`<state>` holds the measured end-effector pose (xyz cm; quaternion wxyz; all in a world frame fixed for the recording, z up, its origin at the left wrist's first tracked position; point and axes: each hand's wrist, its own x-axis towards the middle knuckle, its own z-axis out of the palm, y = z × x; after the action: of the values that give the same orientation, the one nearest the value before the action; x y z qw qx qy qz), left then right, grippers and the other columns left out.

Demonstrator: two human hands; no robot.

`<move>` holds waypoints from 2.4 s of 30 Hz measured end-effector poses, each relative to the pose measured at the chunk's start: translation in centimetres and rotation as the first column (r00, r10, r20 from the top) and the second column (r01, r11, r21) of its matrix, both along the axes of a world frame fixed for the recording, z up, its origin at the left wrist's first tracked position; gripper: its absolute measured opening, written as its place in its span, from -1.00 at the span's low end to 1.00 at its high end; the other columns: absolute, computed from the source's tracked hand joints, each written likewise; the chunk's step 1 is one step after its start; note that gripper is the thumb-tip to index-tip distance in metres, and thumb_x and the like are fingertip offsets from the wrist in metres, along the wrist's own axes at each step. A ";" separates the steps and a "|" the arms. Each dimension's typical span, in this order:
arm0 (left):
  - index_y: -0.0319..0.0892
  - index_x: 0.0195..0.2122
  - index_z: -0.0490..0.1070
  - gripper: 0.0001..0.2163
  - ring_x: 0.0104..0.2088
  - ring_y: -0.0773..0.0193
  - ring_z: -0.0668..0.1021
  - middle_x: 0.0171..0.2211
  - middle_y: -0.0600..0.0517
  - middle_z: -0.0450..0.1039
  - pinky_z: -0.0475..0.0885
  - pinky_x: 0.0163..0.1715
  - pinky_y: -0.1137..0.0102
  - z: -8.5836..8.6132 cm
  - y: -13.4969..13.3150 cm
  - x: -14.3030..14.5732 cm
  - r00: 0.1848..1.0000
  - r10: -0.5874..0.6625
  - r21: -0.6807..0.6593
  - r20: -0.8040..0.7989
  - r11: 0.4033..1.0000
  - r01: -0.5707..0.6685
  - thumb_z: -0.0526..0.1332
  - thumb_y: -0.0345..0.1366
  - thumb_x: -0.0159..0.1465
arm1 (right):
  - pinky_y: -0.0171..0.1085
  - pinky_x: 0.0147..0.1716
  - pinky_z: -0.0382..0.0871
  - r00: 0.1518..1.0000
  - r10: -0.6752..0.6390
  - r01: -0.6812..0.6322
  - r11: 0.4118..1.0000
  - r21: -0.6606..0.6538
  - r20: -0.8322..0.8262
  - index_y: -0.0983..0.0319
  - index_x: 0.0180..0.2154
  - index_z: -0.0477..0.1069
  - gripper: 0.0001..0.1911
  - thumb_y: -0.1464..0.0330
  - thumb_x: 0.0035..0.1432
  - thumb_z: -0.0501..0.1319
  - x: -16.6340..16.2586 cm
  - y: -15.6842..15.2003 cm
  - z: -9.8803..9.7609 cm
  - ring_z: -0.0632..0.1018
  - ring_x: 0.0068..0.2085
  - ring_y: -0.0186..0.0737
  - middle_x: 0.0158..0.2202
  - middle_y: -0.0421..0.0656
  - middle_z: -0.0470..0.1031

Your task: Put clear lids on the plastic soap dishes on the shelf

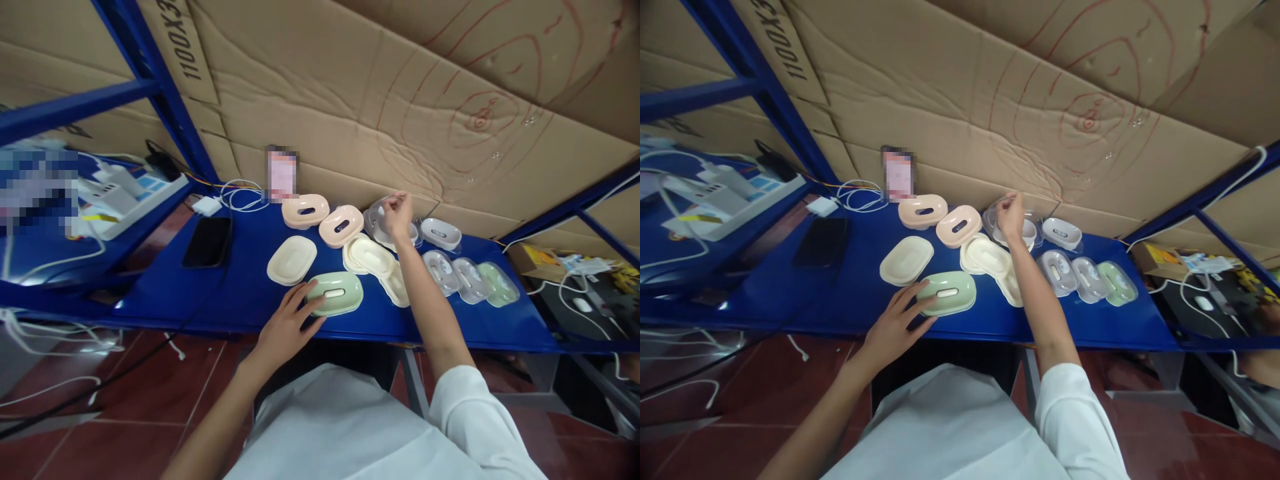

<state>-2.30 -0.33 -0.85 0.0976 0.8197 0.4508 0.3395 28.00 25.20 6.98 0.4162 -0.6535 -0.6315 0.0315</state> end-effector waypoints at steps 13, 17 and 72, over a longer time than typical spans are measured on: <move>0.03 0.21 0.52 -0.70 0.33 -0.06 0.48 0.38 -0.08 0.39 0.55 0.28 -0.01 0.3 0.0 0.1 1.000 -0.008 -0.006 0.011 1.000 0.008 0.26 -0.18 0.49 | 0.31 0.40 -0.07 0.653 0.247 -0.143 0.968 -0.204 0.716 0.33 0.19 0.49 -0.48 0.61 0.32 -0.03 1.6 -0.3 3.0 0.44 0.24 0.11 0.13 0.13 0.53; 0.02 0.21 0.51 -0.71 0.35 -0.05 0.47 0.37 -0.08 0.38 0.52 0.31 0.00 0.3 -0.1 0.1 1.000 0.001 -0.003 0.017 1.000 -0.001 0.25 -0.20 0.49 | 0.15 0.25 0.18 0.713 0.062 -0.118 0.992 0.033 0.698 0.28 0.20 0.51 -0.54 0.47 0.47 -0.05 1.7 -3.5 3.3 0.48 0.11 0.10 0.05 0.11 0.52; 0.04 0.49 0.14 -0.33 0.44 -0.04 0.38 0.46 -0.09 0.27 0.36 0.42 -0.01 1.1 0.6 -1.8 0.984 -0.080 -0.384 0.158 0.913 0.135 0.31 -0.06 0.41 | 0.35 0.44 0.12 0.479 0.564 -0.644 0.747 -0.167 0.673 0.02 0.44 0.28 -0.28 -0.01 0.37 0.32 -5.3 -24.6 -6.2 0.25 0.49 0.26 0.39 0.02 0.41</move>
<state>-4.11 0.28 0.22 0.3098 0.7814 0.4560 0.2925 22.66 0.64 0.73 0.1483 -0.3277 -0.9274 -0.1025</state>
